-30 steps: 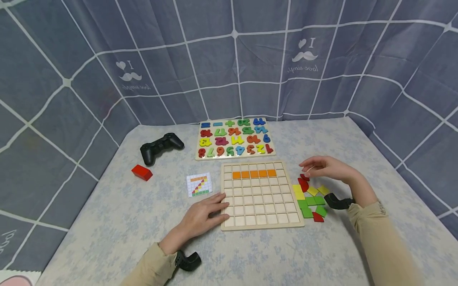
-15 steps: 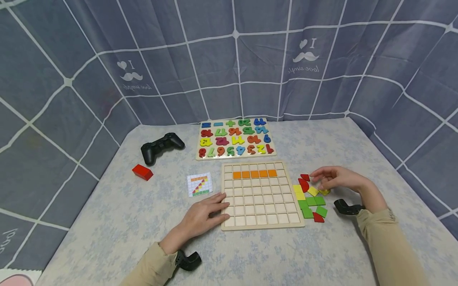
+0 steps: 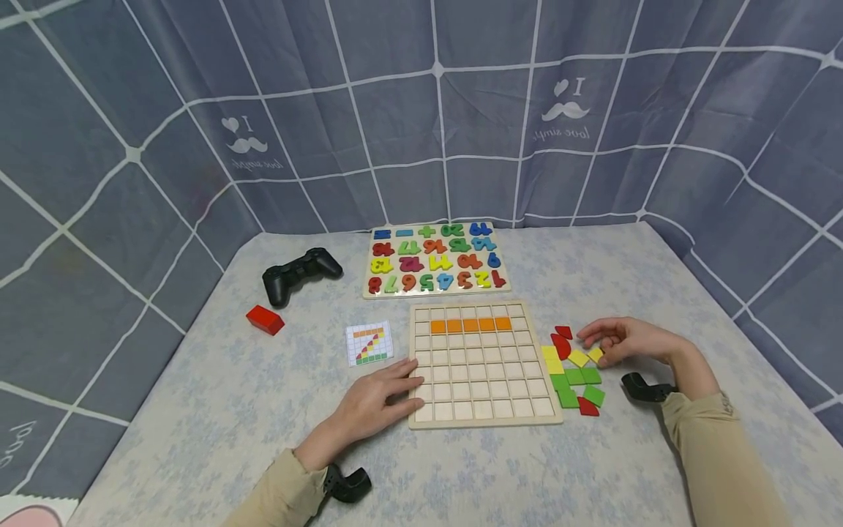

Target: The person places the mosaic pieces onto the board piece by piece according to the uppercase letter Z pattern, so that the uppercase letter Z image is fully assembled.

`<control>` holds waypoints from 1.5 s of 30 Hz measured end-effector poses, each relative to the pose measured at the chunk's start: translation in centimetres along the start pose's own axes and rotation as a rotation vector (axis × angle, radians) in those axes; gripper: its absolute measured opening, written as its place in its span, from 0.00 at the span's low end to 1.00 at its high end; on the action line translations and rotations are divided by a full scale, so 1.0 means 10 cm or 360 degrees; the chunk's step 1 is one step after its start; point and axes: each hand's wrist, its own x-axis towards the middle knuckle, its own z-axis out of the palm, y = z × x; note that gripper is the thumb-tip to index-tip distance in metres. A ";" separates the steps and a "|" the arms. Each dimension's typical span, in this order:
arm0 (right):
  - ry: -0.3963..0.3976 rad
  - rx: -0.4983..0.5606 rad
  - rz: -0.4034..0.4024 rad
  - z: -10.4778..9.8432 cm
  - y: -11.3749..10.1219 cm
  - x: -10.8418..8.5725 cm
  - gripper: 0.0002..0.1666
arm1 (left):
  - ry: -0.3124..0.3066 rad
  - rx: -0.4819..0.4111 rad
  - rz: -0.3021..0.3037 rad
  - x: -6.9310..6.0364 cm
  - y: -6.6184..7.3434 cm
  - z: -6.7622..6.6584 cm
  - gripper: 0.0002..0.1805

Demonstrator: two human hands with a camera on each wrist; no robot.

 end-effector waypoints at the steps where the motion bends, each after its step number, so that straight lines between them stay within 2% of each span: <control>1: -0.0013 0.0003 -0.0006 0.00 0.00 0.00 0.30 | 0.0002 0.0001 0.0000 0.00 0.00 0.00 0.25; 6: -0.0047 -0.0022 -0.0030 0.01 -0.02 0.01 0.29 | 0.0015 0.0004 0.0008 0.00 0.00 0.00 0.25; 10: -0.0025 -0.0071 -0.0007 0.02 -0.05 0.02 0.28 | 0.0012 0.0001 0.0010 0.00 0.01 0.00 0.25; 14: 0.0058 -0.0161 0.0089 0.03 -0.07 0.04 0.26 | 0.0011 0.0001 0.0005 0.00 0.01 0.00 0.25; 18: 0.0105 -0.0248 0.0163 0.02 -0.09 0.06 0.21 | 0.0008 -0.0002 0.0005 0.00 0.00 0.00 0.24; 22: 0.0039 -0.0253 0.0137 0.02 -0.11 0.07 0.14 | -0.0002 -0.0015 -0.0006 -0.01 0.00 0.00 0.24; 26: -0.0032 -0.0228 0.0086 0.04 -0.17 0.09 0.12 | -0.0003 -0.0015 -0.0006 -0.01 -0.01 0.00 0.25; 29: -0.0011 -0.0200 0.0023 0.09 -0.25 0.13 0.11 | 0.0001 -0.0004 0.0001 -0.01 -0.01 0.00 0.25; 35: 0.0073 -0.0203 -0.0080 0.25 -0.50 0.35 0.11 | 0.0002 0.0002 0.0007 0.01 -0.01 -0.01 0.25; 40: 0.0167 -0.0275 -0.0106 0.40 -0.65 0.64 0.12 | 0.0001 0.0002 0.0004 0.00 -0.01 -0.01 0.25; 45: 0.0219 -0.0401 -0.0085 0.54 -0.70 0.91 0.10 | -0.0004 -0.0001 0.0007 0.00 -0.01 -0.01 0.25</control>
